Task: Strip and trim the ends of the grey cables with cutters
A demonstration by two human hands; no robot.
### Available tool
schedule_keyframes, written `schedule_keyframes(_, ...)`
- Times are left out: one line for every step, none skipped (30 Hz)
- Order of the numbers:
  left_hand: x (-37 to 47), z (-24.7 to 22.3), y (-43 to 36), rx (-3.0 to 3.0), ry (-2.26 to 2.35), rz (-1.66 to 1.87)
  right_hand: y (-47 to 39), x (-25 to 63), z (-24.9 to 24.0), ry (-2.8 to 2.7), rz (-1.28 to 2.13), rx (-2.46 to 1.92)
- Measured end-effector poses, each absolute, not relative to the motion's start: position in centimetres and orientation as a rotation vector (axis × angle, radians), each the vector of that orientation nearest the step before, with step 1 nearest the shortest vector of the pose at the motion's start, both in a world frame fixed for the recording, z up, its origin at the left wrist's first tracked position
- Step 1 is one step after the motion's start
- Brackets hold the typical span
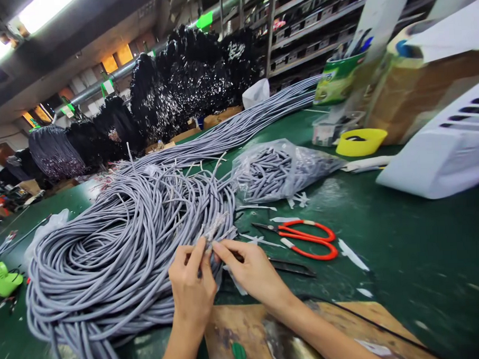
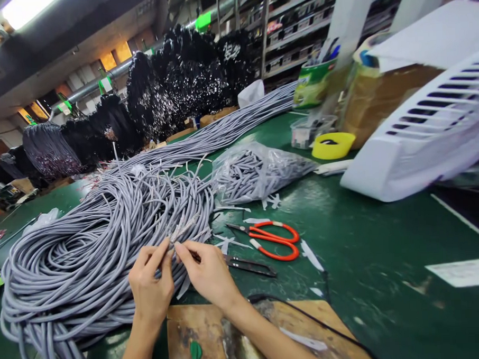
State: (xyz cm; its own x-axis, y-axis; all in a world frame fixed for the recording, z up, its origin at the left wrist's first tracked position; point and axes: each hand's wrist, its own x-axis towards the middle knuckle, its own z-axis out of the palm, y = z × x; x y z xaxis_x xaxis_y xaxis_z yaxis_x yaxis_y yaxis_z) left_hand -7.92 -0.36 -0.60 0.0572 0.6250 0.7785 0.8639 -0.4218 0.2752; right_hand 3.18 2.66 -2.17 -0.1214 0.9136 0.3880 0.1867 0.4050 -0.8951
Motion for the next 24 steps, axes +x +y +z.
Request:
schedule_keyframes(-7.8, -0.7, -0.5, -2.043, -1.51, -1.306, 2.7, 3.2, -2.2, -1.576, 0.872, -0.991)
schedule_keyframes(-7.7, -0.7, -0.6, -2.025, -1.506, -1.315, 2.8, 3.1, -2.3, -1.567, 0.891, -0.984)
schedule_keyframes(-7.6, -0.8, -0.7, -2.021, -1.495, -1.321, 2.9, 3.1, -2.4, -1.56, 0.901, -0.98)
schedule_keyframes(-7.5, -0.8, -0.7, -2.029, -1.479, -1.322, 2.9, 3.2, -2.5, -1.556, 0.903, -0.98)
schedule_keyframes(-7.4, -0.9, -0.8, -2.049, -1.462, -1.317, 2.9, 3.2, -2.6, -1.555, 0.898, -0.983)
schedule_keyframes(-7.3, -1.0, -0.8, -2.07, -1.451, -1.31, 2.9, 3.2, -2.6, -1.55, 0.894, -0.987)
schedule_keyframes(-7.3, -1.1, -0.8, -2.088, -1.447, -1.305, 2.8, 3.3, -2.5, -1.55, 0.879, -0.996)
schedule_keyframes(-7.2, -1.1, -0.8, -2.098, -1.452, -1.306, 2.6, 3.3, -2.4, -1.558, 0.838, -1.01)
schedule_keyframes(-7.1, -1.2, -0.9, -2.096, -1.461, -1.312, 2.3, 3.4, -2.2, -1.577, 0.763, -1.023)
schedule_keyframes(-7.1, -1.2, -0.9, -2.084, -1.475, -1.324, 2.0, 3.4, -2.1, -1.607, 0.66, -1.03)
schedule_keyframes(-7.0, -1.2, -0.9, -2.065, -1.485, -1.338, 1.7, 3.4, -1.9, -1.641, 0.538, -1.025)
schedule_keyframes(-7.0, -1.1, -1.0, -2.041, -1.494, -1.352, 1.4, 3.5, -1.7, -1.674, 0.41, -1.005)
schedule_keyframes(-7.0, -1.0, -1.0, -2.02, -1.503, -1.363, 1.1, 3.5, -1.6, -1.7, 0.294, -0.972)
schedule_keyframes(-7.0, -0.9, -1.0, -2.006, -1.516, -1.373, 0.9, 3.5, -1.5, -1.715, 0.209, -0.934)
schedule_keyframes(-7.0, -0.7, -1.0, -1.998, -1.538, -1.387, 0.8, 3.4, -1.5, -1.727, 0.148, -0.902)
schedule_keyframes(-7.1, -0.5, -1.0, -1.999, -1.568, -1.408, 0.8, 3.4, -1.5, -1.735, 0.107, -0.878)
schedule_keyframes(-7.2, -0.4, -1.0, -2.009, -1.603, -1.442, 0.8, 3.4, -1.6, -1.741, 0.092, -0.862)
schedule_keyframes(-7.3, -0.2, -0.9, -2.029, -1.637, -1.485, 0.9, 3.3, -1.6, -1.748, 0.106, -0.858)
schedule_keyframes(-7.5, -0.1, -0.9, -2.055, -1.664, -1.532, 1.0, 3.3, -1.7, -1.757, 0.139, -0.868)
schedule_keyframes(-7.6, 0.0, -0.8, -2.078, -1.682, -1.58, 1.1, 3.3, -1.7, -1.763, 0.174, -0.889)
schedule_keyframes(-7.7, 0.0, -0.7, -2.095, -1.688, -1.625, 1.2, 3.3, -1.8, -1.768, 0.202, -0.918)
schedule_keyframes(-7.8, 0.1, -0.6, -2.107, -1.683, -1.662, 1.3, 3.3, -1.8, -1.768, 0.212, -0.953)
schedule_keyframes(-7.9, 0.1, -0.6, -2.112, -1.674, -1.688, 1.3, 3.4, -1.7, -1.766, 0.2, -0.988)
schedule_keyframes(-7.9, 0.1, -0.6, -2.109, -1.665, -1.705, 1.4, 3.4, -1.7, -1.76, 0.168, -1.016)
